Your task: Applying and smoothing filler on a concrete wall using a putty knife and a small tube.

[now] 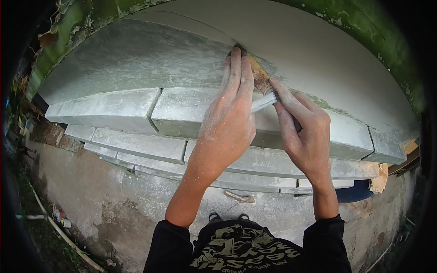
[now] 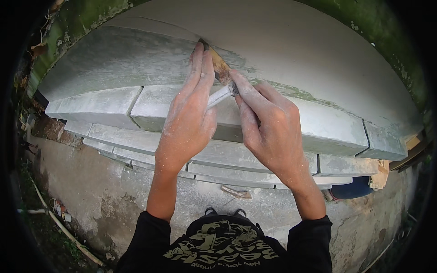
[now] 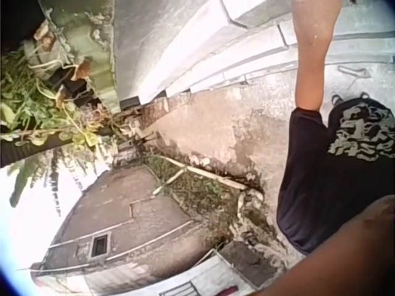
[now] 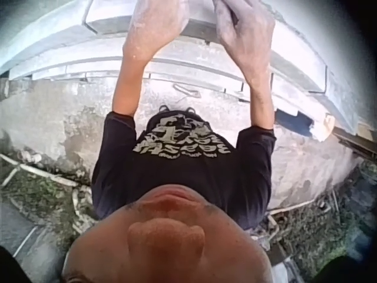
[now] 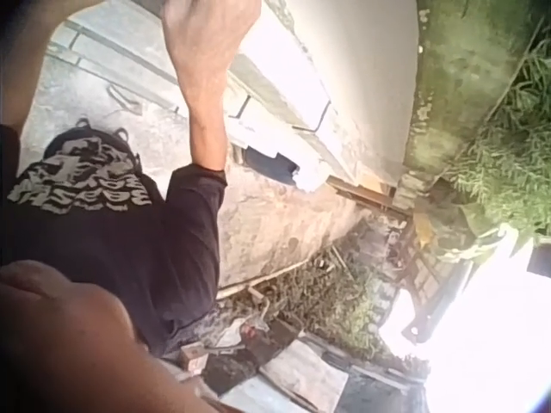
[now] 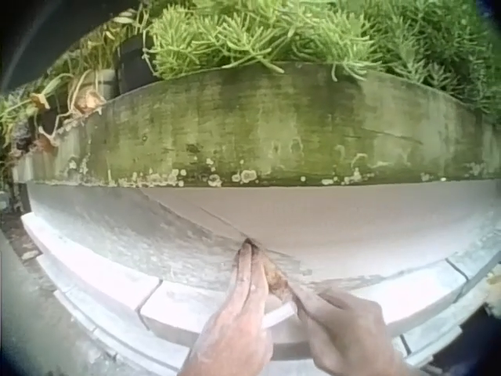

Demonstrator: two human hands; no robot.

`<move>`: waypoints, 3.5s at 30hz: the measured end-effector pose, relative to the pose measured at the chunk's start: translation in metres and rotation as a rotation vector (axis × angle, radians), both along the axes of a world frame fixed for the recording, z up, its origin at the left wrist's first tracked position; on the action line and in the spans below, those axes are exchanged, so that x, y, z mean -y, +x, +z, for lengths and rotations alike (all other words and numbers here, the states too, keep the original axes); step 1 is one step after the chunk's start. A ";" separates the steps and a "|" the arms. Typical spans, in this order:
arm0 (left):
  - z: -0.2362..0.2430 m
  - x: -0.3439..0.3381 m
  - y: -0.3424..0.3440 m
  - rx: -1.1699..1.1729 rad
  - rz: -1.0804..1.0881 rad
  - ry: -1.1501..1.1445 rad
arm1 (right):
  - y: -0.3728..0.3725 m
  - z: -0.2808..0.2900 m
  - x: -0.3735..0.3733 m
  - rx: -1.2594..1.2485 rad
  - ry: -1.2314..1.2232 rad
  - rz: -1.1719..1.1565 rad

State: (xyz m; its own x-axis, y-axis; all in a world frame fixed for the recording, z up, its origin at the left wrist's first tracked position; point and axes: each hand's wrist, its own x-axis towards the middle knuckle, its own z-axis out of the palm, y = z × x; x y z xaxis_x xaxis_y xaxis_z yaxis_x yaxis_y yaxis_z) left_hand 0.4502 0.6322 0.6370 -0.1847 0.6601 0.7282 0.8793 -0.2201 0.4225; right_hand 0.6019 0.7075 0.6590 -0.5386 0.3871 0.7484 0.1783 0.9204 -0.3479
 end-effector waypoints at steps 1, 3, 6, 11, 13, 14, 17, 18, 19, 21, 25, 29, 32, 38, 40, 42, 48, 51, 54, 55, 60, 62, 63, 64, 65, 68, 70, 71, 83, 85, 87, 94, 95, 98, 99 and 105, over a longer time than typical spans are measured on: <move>0.002 -0.007 -0.003 -0.012 -0.006 0.014 | -0.004 0.002 -0.006 -0.012 0.014 -0.006; 0.002 -0.014 -0.008 -0.101 0.149 0.050 | -0.019 0.002 -0.018 -0.023 0.146 -0.020; -0.001 -0.006 0.001 -0.075 0.080 0.006 | -0.003 0.001 -0.006 0.001 0.037 -0.012; -0.001 0.003 0.001 -0.119 0.107 0.007 | -0.014 0.008 -0.008 -0.031 0.042 0.007; -0.001 0.001 -0.008 -0.131 0.141 0.008 | -0.014 -0.008 -0.002 -0.063 0.069 0.027; -0.003 0.004 -0.009 -0.102 0.074 -0.010 | -0.010 -0.007 0.004 -0.025 0.051 -0.024; -0.002 0.007 -0.014 -0.076 0.015 -0.024 | -0.005 -0.005 0.005 0.019 0.026 -0.075; -0.003 0.008 -0.015 -0.068 0.018 -0.041 | -0.005 -0.004 0.005 0.022 0.019 -0.071; -0.005 0.008 -0.015 -0.067 0.022 -0.040 | -0.005 -0.003 0.004 0.026 0.011 -0.068; -0.007 0.007 -0.014 -0.046 -0.017 -0.044 | -0.005 -0.001 0.002 0.065 -0.118 0.005; -0.007 0.006 -0.013 -0.073 0.011 -0.053 | -0.002 0.016 0.012 0.191 -0.349 0.036; -0.012 0.006 -0.013 -0.077 0.009 -0.068 | -0.006 0.002 0.011 0.142 -0.324 0.013; -0.012 0.004 -0.015 -0.090 -0.005 -0.057 | -0.008 -0.002 0.007 0.068 -0.308 0.020; -0.007 0.004 -0.004 -0.103 0.025 -0.054 | -0.003 0.008 0.006 0.172 -0.354 -0.020; -0.006 0.000 -0.005 -0.146 0.029 -0.042 | 0.000 0.006 -0.002 0.077 -0.339 0.032; -0.008 -0.002 -0.004 -0.139 0.036 -0.087 | -0.001 0.010 -0.004 0.097 -0.336 0.034; -0.009 -0.001 0.010 -0.109 0.039 -0.072 | 0.004 0.011 -0.004 0.130 -0.386 0.030; -0.003 -0.004 -0.001 -0.078 0.112 -0.081 | -0.007 0.013 -0.010 0.117 -0.318 0.063; -0.004 -0.002 -0.002 -0.121 0.083 -0.047 | -0.006 0.015 -0.006 0.143 -0.311 0.057; -0.005 -0.003 -0.002 -0.122 0.090 -0.042 | -0.002 0.010 -0.006 0.122 -0.345 0.055; 0.001 0.003 -0.008 -0.113 0.131 -0.060 | -0.013 0.022 -0.003 0.164 -0.350 0.066; -0.007 0.000 -0.002 -0.114 0.104 -0.052 | -0.005 0.013 -0.003 0.127 -0.372 0.072; -0.009 -0.003 0.001 -0.115 0.073 -0.043 | -0.003 0.010 -0.006 0.090 -0.393 0.074; -0.007 -0.006 -0.002 -0.117 0.074 -0.039 | -0.004 0.009 -0.008 0.073 -0.408 0.082; -0.003 -0.010 -0.008 -0.128 0.132 -0.027 | -0.008 0.013 -0.012 0.071 -0.405 0.082; 0.002 0.000 -0.005 -0.046 0.136 -0.069 | -0.017 0.024 -0.005 0.154 -0.418 0.085; -0.001 0.005 -0.006 0.041 0.100 -0.108 | -0.012 0.016 0.001 0.121 -0.437 0.091; -0.007 0.004 -0.007 -0.047 0.099 -0.075 | -0.012 0.012 0.000 0.090 -0.455 0.093; 0.001 0.004 -0.014 -0.145 0.109 -0.018 | -0.023 0.016 -0.001 0.063 -0.350 0.095; 0.001 0.006 -0.015 -0.169 0.131 -0.020 | -0.024 0.014 0.001 0.052 -0.324 0.107; 0.001 0.003 -0.013 -0.140 0.086 -0.008 | -0.020 0.012 -0.001 0.026 -0.334 0.098; 0.003 0.001 -0.013 -0.042 0.079 -0.007 | -0.019 0.022 0.001 0.055 -0.415 0.098; 0.001 0.001 -0.011 -0.100 0.084 -0.010 | -0.018 0.021 0.004 0.037 -0.435 0.084; 0.004 -0.004 -0.010 -0.107 0.095 0.006 | -0.023 0.026 -0.009 0.081 -0.317 0.057; 0.004 -0.003 -0.011 -0.053 0.102 0.009 | -0.023 0.025 -0.007 0.083 -0.321 0.057; 0.005 -0.009 -0.011 -0.133 0.154 0.020 | -0.025 0.024 -0.013 0.037 -0.364 0.129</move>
State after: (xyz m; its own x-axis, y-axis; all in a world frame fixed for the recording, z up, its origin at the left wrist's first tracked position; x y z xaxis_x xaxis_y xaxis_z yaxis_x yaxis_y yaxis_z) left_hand 0.4396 0.6414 0.6419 -0.1831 0.6169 0.7655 0.9510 -0.0862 0.2969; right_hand 0.5773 0.7203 0.6835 -0.6242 0.5512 0.5536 0.0872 0.7534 -0.6518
